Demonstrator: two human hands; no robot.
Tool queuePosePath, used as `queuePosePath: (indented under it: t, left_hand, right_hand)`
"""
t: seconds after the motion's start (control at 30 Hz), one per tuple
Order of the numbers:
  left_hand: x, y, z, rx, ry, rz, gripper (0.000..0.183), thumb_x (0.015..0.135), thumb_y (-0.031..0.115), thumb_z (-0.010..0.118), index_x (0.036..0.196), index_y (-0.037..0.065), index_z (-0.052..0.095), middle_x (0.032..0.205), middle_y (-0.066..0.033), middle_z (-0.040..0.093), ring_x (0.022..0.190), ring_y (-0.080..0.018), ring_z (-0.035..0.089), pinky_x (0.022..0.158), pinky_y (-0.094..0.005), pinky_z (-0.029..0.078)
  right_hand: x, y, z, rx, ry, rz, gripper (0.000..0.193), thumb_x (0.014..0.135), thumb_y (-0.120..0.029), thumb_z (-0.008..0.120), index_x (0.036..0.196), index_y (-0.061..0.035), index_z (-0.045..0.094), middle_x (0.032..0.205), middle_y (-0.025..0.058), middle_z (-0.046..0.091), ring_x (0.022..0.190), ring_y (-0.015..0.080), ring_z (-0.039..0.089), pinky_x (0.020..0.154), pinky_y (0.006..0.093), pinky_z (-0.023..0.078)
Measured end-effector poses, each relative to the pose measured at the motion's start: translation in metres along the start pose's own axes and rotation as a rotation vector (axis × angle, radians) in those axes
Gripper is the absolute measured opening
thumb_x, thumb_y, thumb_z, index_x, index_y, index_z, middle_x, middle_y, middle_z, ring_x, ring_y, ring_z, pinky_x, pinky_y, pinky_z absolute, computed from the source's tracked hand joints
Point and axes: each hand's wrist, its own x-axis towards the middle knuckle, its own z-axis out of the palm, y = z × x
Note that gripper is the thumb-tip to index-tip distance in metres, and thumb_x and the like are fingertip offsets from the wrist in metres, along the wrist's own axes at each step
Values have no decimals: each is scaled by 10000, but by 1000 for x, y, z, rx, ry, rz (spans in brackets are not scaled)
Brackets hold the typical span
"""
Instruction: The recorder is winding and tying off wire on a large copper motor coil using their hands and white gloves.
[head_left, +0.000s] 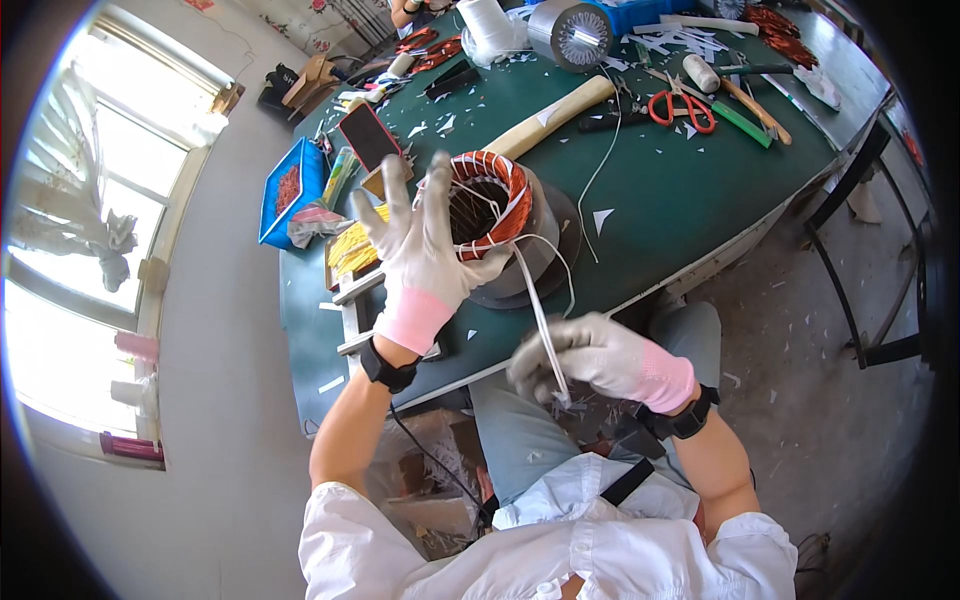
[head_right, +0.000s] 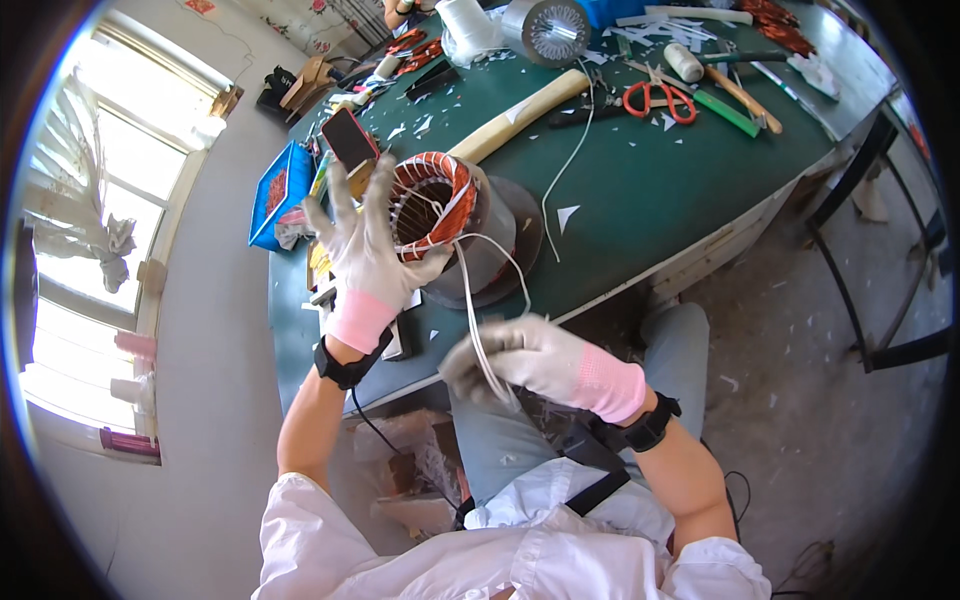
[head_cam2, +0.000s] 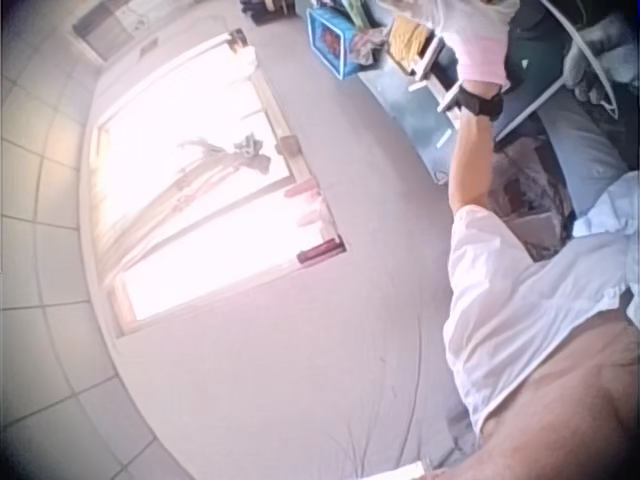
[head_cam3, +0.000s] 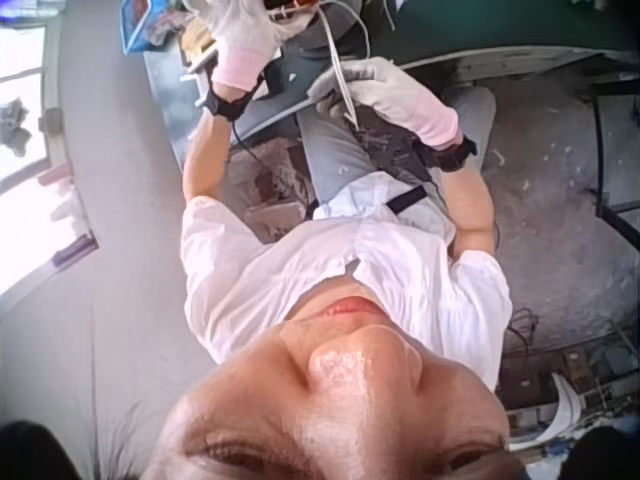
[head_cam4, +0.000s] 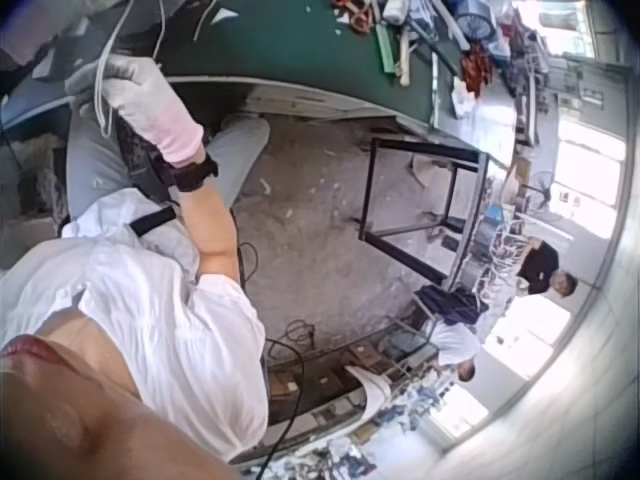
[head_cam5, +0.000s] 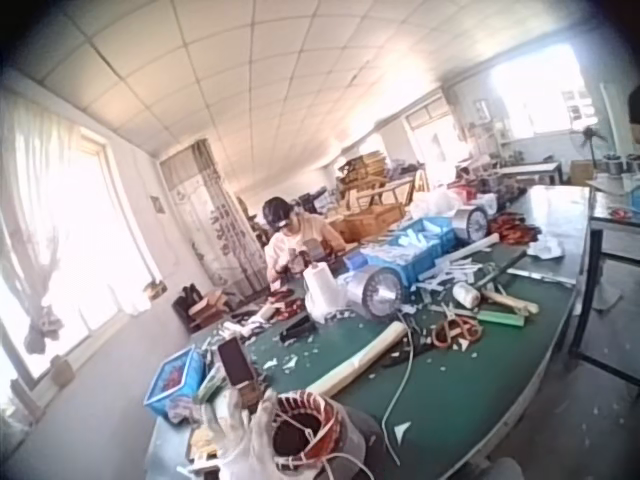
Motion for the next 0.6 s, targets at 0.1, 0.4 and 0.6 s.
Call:
queuePosePath:
  t: [0.1, 0.4, 0.6]
  left_hand:
    - [-9, 0, 13, 75, 207, 22, 1030, 614, 461, 806, 1423, 41, 326, 1405, -123, 462, 1412, -402, 203, 1104, -667, 3]
    - [-28, 12, 25, -118, 68, 139, 450, 751, 182, 714, 1123, 30, 509, 1145, -170, 549, 1145, -361, 484, 1033, -527, 308]
    - [-21, 16, 16, -147, -11, 142, 257, 791, 156, 648, 1013, 66, 556, 875, -110, 537, 865, -307, 522, 791, -450, 368]
  right_hand:
    - [47, -36, 6, -686, 221, -574, 332, 918, -40, 508, 1243, 2, 564, 1124, 159, 629, 941, 285, 636, 827, 346, 496]
    - [-110, 28, -114, 278, 624, -223, 261, 949, -105, 547, 1208, -74, 548, 762, -29, 519, 558, 20, 410, 480, 173, 370]
    - [-190, 47, -144, 29, 1634, -333, 246, 989, -204, 494, 1195, -86, 559, 881, -26, 522, 579, 32, 382, 514, 185, 379]
